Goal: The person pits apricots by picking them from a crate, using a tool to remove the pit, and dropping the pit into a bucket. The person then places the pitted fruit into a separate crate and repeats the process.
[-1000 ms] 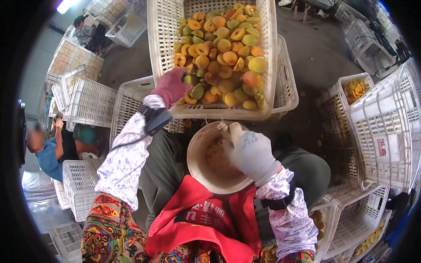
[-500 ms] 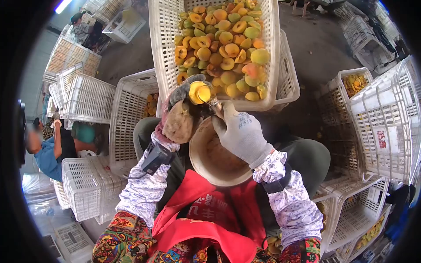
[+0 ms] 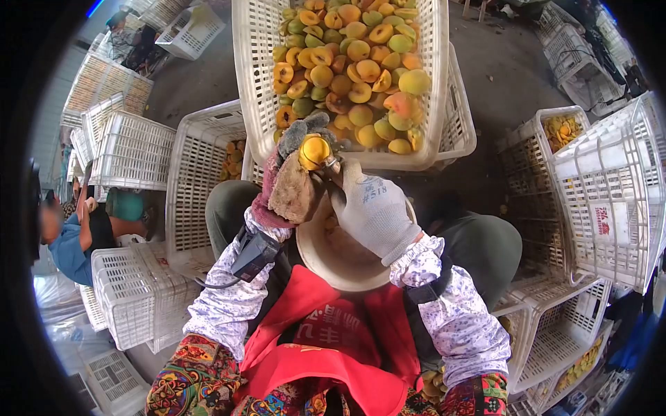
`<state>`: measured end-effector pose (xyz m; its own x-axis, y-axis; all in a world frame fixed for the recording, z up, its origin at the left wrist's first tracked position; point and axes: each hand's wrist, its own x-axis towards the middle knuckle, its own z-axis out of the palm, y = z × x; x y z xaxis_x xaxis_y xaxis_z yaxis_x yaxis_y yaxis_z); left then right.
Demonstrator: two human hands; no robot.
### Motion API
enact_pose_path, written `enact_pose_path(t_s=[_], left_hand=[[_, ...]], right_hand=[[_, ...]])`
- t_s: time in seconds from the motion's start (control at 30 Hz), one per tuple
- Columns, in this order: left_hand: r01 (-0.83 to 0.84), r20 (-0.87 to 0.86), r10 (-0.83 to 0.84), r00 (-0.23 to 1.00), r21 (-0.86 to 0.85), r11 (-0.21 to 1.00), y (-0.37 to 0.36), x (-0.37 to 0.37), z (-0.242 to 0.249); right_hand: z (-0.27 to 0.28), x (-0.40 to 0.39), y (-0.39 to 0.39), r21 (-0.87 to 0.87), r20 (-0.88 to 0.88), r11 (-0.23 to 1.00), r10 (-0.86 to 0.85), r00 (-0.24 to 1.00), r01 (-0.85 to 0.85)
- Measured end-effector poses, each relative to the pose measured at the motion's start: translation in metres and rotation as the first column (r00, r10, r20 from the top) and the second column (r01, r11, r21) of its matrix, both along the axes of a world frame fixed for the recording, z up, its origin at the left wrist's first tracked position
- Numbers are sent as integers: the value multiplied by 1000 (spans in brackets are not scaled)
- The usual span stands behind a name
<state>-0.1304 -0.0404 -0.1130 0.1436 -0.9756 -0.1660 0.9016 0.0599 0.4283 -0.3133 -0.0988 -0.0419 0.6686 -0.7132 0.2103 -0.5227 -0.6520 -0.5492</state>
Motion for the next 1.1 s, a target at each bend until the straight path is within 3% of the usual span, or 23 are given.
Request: enact_pose_path(t_s=[0.1,0.13,0.17,0.27,0.33,0.47,0.53,0.57,0.63,0.67,0.73,0.77,0.8,0.83,0.87,0.9,0.93,1.07,1.1], left_hand=[[-59,-49,61,997,48,997,-5,-1,-9],[38,45,-46,998,176,984,-17,-10,26],[39,42,-47,998,177,983,-22,-11,25],[-28,-124,63,990,264,964,-29,-22,32],[-239,248,180,952,233,943,-38,-35,63],[-211,317,146,937,182,960,-34,-26,55],[-256,745,275,608,-144,956,-27,-27,62],[-255,744,272,610,-140,957,-26,-26,66],[-126,738,86,669,-1,992,-26,-22,74],[-57,725,-8,688,66,996,-27,-18,78],[86,682,-197,705,194,977,-31,-9,85],[161,648,-293,703,256,953,-32,-4,85],[209,809,-308,500,232,950,-33,3,83],[213,805,-310,505,232,949,-32,0,79],[145,652,-251,715,213,966,-33,-4,77],[69,464,-161,871,209,976,-34,-6,81],[4,414,-82,907,186,982,-33,-9,79],[-56,396,16,918,88,995,-30,-18,71],[-39,375,16,927,54,998,-30,-16,70]], right_hand=[[-4,2,3,-20,-96,1000,22,995,-24],[-7,2,4,-63,-160,997,40,986,-51],[-9,5,5,-61,-162,997,40,986,-50],[-13,10,9,-11,-166,1000,-26,986,24],[-12,11,7,-95,-229,995,0,973,-22],[-10,13,1,51,-351,998,57,935,-42],[-22,9,0,-120,-130,987,92,987,-108],[-26,8,0,-116,-132,987,91,987,-107],[-28,10,-5,93,-48,988,125,991,-120],[-26,10,-8,96,-49,988,125,991,-120],[-19,11,-14,367,68,906,202,977,-213],[-18,10,-16,372,67,905,197,978,-208],[-17,8,-16,434,137,858,239,961,-275],[-15,5,-17,485,208,804,277,938,-344],[-11,4,-15,483,204,805,280,938,-345],[-7,7,-10,503,200,826,174,964,-254],[-4,13,-5,524,206,835,70,976,-171],[9,12,5,479,240,863,47,970,-160],[30,11,0,726,183,669,36,982,-160]])
